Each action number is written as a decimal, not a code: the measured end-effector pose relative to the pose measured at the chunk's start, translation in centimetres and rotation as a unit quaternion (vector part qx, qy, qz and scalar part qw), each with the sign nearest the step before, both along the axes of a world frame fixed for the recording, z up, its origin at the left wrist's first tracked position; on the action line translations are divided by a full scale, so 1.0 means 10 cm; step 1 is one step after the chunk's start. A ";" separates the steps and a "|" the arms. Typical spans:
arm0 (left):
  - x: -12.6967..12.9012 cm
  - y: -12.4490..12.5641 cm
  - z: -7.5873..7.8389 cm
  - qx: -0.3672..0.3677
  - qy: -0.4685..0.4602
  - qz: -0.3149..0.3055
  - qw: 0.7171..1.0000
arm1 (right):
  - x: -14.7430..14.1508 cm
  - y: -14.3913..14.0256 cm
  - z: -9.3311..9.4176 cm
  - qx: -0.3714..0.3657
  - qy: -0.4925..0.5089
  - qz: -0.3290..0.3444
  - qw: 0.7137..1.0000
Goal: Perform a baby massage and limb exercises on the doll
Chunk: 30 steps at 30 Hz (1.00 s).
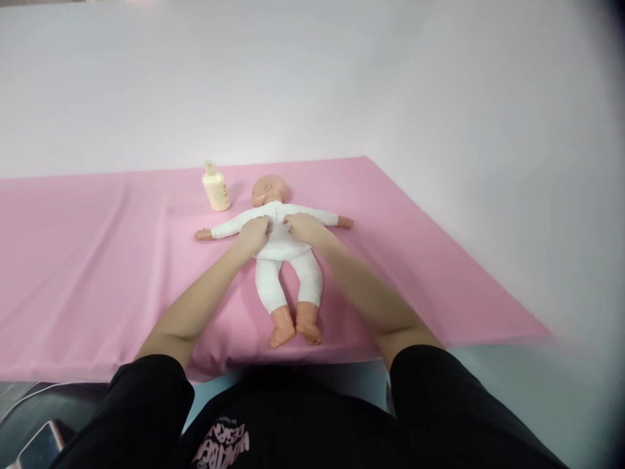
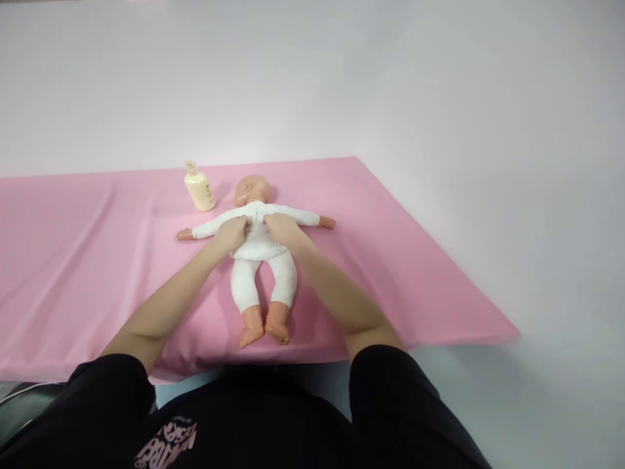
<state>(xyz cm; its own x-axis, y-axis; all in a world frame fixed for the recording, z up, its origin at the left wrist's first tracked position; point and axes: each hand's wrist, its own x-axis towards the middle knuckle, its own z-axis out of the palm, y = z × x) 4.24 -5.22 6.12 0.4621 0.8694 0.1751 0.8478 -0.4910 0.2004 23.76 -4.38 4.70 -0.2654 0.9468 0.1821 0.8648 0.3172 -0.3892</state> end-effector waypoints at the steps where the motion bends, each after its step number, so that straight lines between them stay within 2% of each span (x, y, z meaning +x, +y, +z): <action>1: 0.00 0.03 -0.03 -0.001 -0.012 0.013 1.000 | 0.00 -0.02 0.02 -0.004 -0.015 0.000 1.000; 3: -0.01 0.07 -0.08 0.000 -0.026 0.021 0.999 | 0.01 -0.05 0.07 -0.007 -0.046 0.001 0.999; 6: 0.01 0.08 -0.11 0.025 -0.013 0.015 0.999 | 0.01 -0.07 0.11 0.025 -0.073 0.018 0.997; 9: 0.03 0.06 -0.11 0.084 0.024 0.032 0.996 | 0.00 -0.06 0.10 0.051 -0.069 0.027 0.996; 11: 0.04 0.05 -0.10 0.097 0.033 0.033 0.994 | -0.01 -0.04 0.07 0.051 -0.052 0.017 0.997; 17: 0.04 0.09 -0.12 0.060 0.001 0.047 0.997 | 0.00 0.07 -0.07 0.030 0.046 -0.066 0.996; 25: -0.01 0.20 -0.21 0.067 -0.068 0.054 0.994 | 0.03 0.16 -0.18 0.023 0.079 -0.048 0.995; 30: -0.01 0.10 -0.13 0.051 -0.022 0.069 0.996 | 0.04 0.11 -0.09 -0.015 0.045 -0.029 0.998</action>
